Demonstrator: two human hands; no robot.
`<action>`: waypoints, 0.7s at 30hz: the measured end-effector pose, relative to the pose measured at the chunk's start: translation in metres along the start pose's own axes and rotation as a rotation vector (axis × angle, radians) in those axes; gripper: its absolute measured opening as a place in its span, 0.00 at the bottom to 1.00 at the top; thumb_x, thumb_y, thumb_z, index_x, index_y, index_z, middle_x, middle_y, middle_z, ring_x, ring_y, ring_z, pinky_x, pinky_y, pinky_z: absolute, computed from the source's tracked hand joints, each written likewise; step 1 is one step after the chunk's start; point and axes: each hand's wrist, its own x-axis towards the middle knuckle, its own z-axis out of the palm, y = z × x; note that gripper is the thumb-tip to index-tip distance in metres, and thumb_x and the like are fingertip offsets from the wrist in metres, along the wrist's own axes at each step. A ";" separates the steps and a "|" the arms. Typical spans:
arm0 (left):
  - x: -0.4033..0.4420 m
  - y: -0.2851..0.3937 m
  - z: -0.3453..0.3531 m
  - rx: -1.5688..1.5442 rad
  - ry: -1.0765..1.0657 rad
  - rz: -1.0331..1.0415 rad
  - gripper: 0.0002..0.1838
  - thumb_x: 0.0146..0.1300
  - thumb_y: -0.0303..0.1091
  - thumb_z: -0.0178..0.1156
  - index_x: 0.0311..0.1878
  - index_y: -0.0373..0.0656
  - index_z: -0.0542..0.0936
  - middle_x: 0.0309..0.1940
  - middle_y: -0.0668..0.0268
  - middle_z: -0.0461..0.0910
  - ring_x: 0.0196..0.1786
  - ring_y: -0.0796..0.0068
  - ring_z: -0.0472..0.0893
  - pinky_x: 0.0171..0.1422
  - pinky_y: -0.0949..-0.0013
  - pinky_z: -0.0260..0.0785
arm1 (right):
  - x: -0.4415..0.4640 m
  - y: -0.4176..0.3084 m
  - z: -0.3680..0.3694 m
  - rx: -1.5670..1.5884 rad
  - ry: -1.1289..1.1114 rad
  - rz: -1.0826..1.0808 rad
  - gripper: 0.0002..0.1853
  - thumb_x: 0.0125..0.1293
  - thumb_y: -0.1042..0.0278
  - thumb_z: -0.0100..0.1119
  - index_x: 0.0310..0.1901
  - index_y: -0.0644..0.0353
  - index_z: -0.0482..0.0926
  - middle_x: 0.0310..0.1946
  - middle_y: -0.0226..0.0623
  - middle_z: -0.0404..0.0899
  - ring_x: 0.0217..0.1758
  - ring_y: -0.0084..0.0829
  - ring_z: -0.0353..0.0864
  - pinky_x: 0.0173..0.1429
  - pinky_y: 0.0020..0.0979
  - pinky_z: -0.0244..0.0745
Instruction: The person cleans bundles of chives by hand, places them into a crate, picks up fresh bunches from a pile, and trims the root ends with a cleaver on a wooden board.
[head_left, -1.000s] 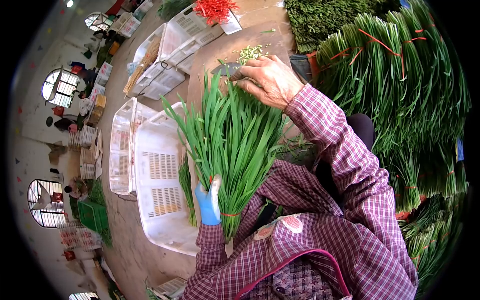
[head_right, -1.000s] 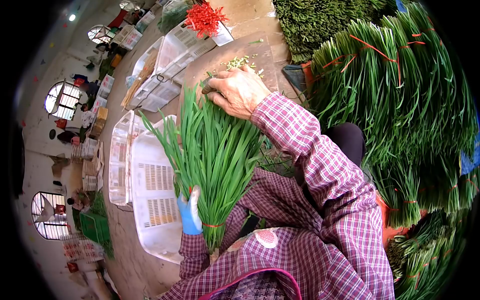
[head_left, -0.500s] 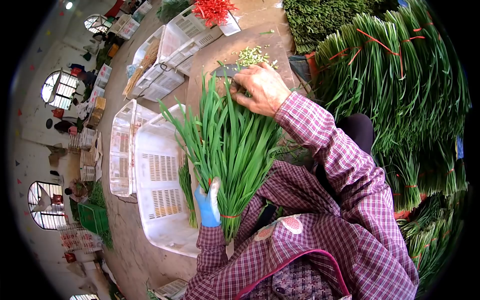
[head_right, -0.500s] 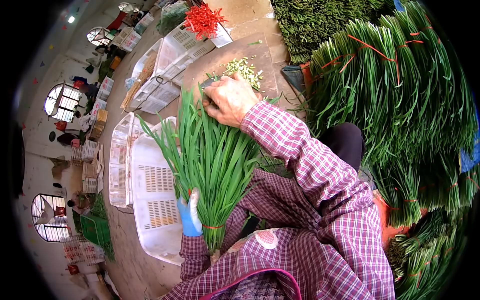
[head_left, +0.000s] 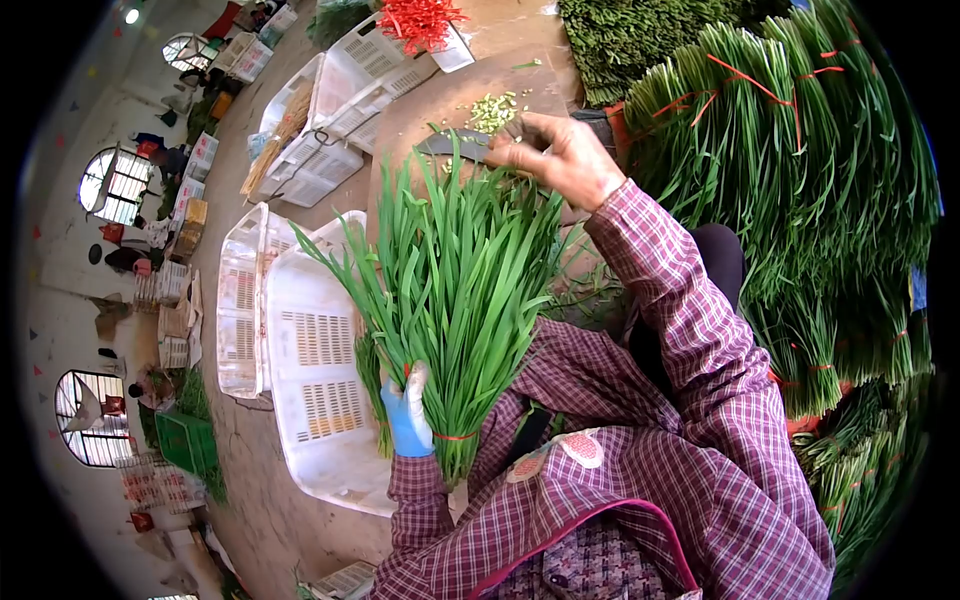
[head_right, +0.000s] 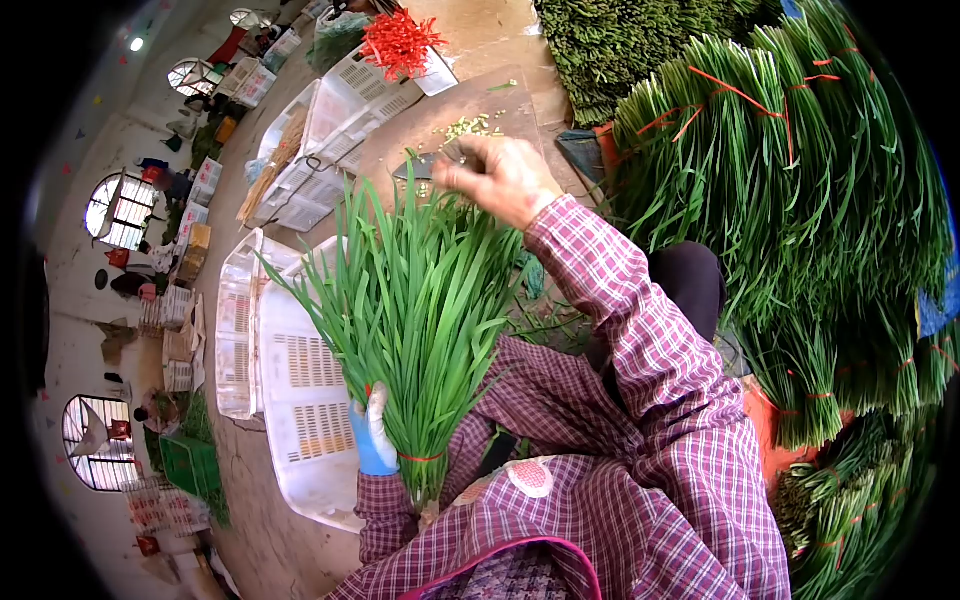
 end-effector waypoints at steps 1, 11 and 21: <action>-0.002 0.008 0.003 0.044 0.003 -0.005 0.26 0.68 0.40 0.57 0.65 0.38 0.67 0.52 0.63 0.75 0.53 0.73 0.77 0.62 0.68 0.70 | -0.001 -0.001 0.002 -0.084 -0.082 -0.005 0.13 0.63 0.56 0.62 0.42 0.56 0.84 0.36 0.38 0.86 0.42 0.29 0.86 0.51 0.32 0.78; -0.002 0.011 0.005 0.051 -0.044 0.024 0.28 0.68 0.41 0.57 0.66 0.38 0.65 0.53 0.63 0.74 0.53 0.74 0.76 0.63 0.67 0.69 | -0.002 0.000 0.031 -0.433 -0.170 -0.206 0.19 0.54 0.45 0.66 0.42 0.47 0.84 0.43 0.37 0.74 0.55 0.43 0.72 0.58 0.46 0.67; 0.005 0.004 -0.003 0.038 -0.008 -0.011 0.27 0.68 0.43 0.56 0.63 0.35 0.67 0.55 0.62 0.74 0.56 0.71 0.75 0.65 0.67 0.65 | 0.013 0.017 0.028 0.505 0.351 0.050 0.18 0.61 0.55 0.67 0.42 0.63 0.84 0.35 0.35 0.85 0.39 0.21 0.81 0.50 0.27 0.76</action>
